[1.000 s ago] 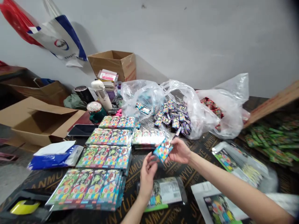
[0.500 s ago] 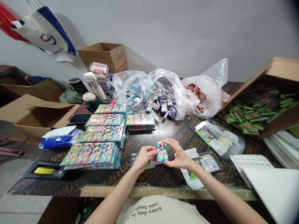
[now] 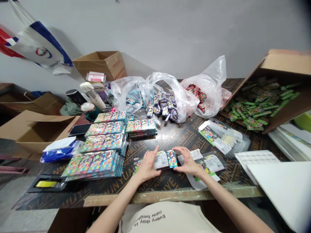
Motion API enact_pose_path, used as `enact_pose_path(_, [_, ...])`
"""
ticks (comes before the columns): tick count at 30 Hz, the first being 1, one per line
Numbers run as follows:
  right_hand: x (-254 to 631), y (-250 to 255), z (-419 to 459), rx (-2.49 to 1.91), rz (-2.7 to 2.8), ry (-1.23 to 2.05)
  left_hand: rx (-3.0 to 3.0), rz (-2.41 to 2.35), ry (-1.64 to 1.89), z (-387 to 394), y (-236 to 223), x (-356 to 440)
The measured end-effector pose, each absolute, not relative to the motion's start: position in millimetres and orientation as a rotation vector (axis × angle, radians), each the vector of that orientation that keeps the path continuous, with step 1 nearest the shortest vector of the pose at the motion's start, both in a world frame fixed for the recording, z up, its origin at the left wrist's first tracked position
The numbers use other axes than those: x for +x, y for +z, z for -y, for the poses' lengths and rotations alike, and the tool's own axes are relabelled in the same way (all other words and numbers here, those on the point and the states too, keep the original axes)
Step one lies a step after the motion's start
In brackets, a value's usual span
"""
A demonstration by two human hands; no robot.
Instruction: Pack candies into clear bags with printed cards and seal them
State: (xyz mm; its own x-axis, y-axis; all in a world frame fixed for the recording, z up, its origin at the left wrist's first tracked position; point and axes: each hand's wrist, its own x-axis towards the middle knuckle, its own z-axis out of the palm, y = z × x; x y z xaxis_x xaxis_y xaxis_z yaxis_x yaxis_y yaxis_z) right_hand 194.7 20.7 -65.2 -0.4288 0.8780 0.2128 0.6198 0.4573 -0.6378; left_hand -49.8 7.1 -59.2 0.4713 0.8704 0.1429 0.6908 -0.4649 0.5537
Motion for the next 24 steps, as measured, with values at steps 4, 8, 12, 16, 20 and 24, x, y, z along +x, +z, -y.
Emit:
enact_pose_path(4, [193.7,-63.7,-26.7,-1.126,2.252,0.779,2.291,-1.234,0.567,-6.7,-57.5,-51.4])
enact_pose_path(8, [186.2,-57.0,-21.8,-1.249,2.095,0.689,2.190,-1.346,0.619,-10.5,-56.4,-55.3])
enact_pose_path(12, [172.6,-47.6,-25.4,-1.132,2.184,0.799,2.141,-1.381,0.652,-14.7,-57.5,-59.4])
enact_pose_path(16, [160.0,-43.2,-87.5,-1.269,2.080,0.475,2.161,-1.387,0.636,-13.6,-63.6,-58.4])
enact_pose_path(20, [155.6,-39.2,-183.5,-1.477,2.093,0.102,2.211,-1.320,0.526,-8.4,-69.1,-55.4])
enact_pose_path(24, [156.8,-30.2,-234.2,-1.356,2.270,0.069,2.188,-1.275,0.483,-6.2,-68.8,-56.8])
